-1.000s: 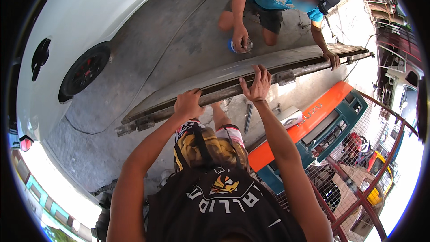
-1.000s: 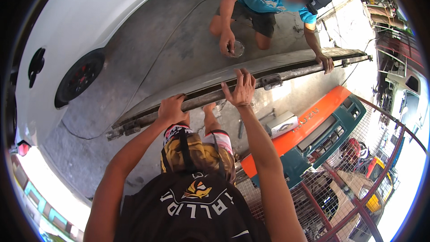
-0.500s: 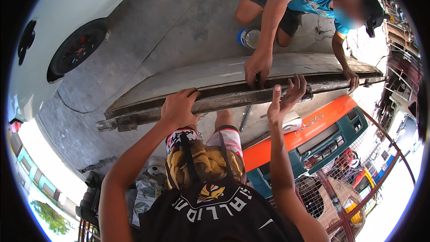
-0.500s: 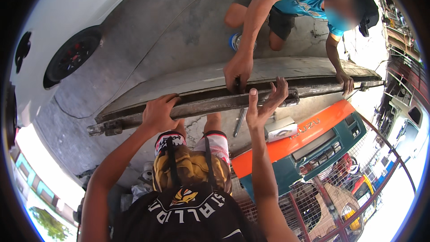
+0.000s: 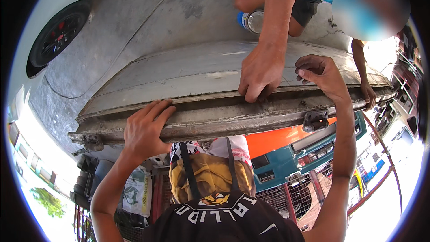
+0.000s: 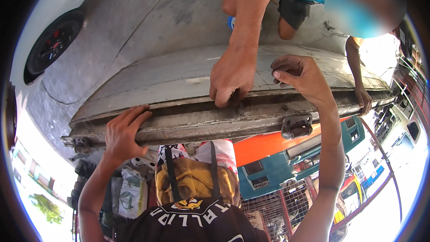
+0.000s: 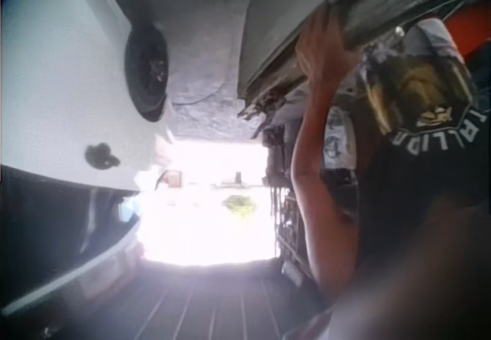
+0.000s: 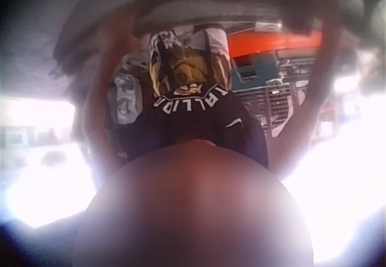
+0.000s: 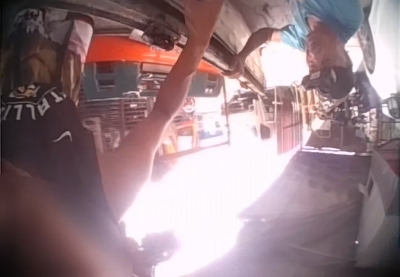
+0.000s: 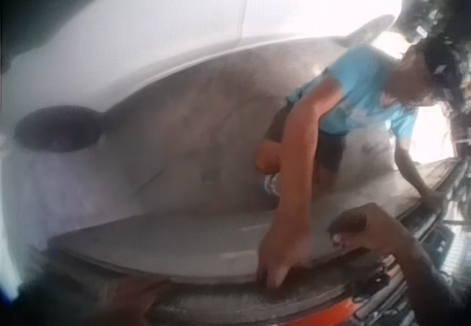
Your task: The person uses a hammer to strike a long metal panel while a coworker holds it in place. They repeatedly lift, reposition, and hammer the panel to adjust its shape.
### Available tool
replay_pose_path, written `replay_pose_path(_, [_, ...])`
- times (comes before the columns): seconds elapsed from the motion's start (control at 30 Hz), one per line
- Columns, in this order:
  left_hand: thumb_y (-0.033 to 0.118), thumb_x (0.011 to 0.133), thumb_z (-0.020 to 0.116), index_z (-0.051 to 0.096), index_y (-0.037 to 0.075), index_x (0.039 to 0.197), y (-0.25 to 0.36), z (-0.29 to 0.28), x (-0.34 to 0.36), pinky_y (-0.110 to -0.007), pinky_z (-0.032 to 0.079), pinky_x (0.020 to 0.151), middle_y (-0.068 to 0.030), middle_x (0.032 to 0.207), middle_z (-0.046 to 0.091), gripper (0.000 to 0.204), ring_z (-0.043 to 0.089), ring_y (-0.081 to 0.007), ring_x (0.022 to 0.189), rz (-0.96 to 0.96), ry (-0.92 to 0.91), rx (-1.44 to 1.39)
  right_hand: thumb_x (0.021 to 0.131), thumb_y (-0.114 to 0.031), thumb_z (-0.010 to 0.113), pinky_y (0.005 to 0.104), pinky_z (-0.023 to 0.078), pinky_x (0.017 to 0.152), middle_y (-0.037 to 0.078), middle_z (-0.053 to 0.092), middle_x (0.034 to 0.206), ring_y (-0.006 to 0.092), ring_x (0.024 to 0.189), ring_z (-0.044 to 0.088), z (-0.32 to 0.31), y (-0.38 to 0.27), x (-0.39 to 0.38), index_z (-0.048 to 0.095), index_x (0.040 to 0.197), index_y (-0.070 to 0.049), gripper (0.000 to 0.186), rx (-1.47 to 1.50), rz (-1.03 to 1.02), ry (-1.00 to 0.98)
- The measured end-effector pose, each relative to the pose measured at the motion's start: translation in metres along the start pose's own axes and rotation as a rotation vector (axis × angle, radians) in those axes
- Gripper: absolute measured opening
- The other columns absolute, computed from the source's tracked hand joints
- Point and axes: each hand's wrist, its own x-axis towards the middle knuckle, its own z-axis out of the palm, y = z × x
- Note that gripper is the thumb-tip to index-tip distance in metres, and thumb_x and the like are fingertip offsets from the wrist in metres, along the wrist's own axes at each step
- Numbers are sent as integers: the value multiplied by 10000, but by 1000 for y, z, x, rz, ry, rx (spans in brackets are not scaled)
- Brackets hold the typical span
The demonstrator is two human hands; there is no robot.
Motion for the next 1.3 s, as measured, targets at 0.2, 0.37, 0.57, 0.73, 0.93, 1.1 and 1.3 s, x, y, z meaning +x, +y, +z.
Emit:
replay_pose_path(0.2, [274, 503, 851, 712, 65, 1230, 0, 0, 1, -433, 554, 996, -105, 1359, 676, 769, 655, -329, 1241, 7, -26, 18, 955, -208, 784, 299, 573, 828, 100, 707, 1139, 138, 965, 684, 18, 10, 31, 648, 1262, 66, 434, 127, 37, -198])
replay_pose_path(0.37, [247, 480, 835, 713, 70, 1227, 1, -3, 2, -432, 556, 993, -99, 1356, 678, 778, 656, -328, 1238, -14, -37, 9, 962, -245, 781, 317, 595, 847, 130, 674, 1228, 162, 1025, 687, 31, 12, 45, 592, 1341, 60, 522, 244, 37, -311])
replay_pose_path(0.57, [235, 467, 827, 713, 78, 1227, 5, -3, 4, -428, 552, 997, -88, 1355, 681, 784, 654, -325, 1237, -25, -36, 33, 899, -310, 853, 322, 594, 821, 131, 670, 1226, 176, 1001, 691, 33, 10, 48, 601, 1318, 54, 610, 287, -185, -169])
replay_pose_path(0.73, [236, 465, 823, 716, 80, 1217, 4, -1, 2, -428, 551, 997, -84, 1358, 680, 776, 655, -324, 1236, -28, -37, 27, 865, -384, 877, 314, 580, 783, 136, 655, 1256, 169, 967, 690, 33, 3, 47, 605, 1319, 49, 684, 333, -237, -219])
replay_pose_path(0.93, [233, 463, 814, 720, 81, 1204, 5, -1, 2, -427, 552, 997, -85, 1354, 682, 762, 662, -322, 1224, -18, -18, 30, 848, -435, 881, 318, 583, 754, 129, 655, 1267, 186, 957, 699, 44, -8, 47, 613, 1318, 43, 723, 190, -351, -42])
replay_pose_path(1.1, [224, 459, 807, 722, 76, 1185, 4, 0, 0, -423, 559, 985, -87, 1340, 688, 746, 667, -325, 1211, -13, 2, 35, 843, -446, 876, 321, 577, 741, 129, 689, 1204, 181, 917, 710, 60, -24, 49, 627, 1316, 14, 705, 60, -346, -112])
replay_pose_path(1.3, [201, 439, 802, 725, 70, 1171, 5, -1, 5, -421, 566, 967, -84, 1330, 694, 747, 674, -327, 1197, -14, 3, 23, 842, -430, 860, 342, 564, 718, 106, 733, 1047, 188, 836, 714, 59, -18, 56, 688, 1185, 5, 580, -145, -375, -161])
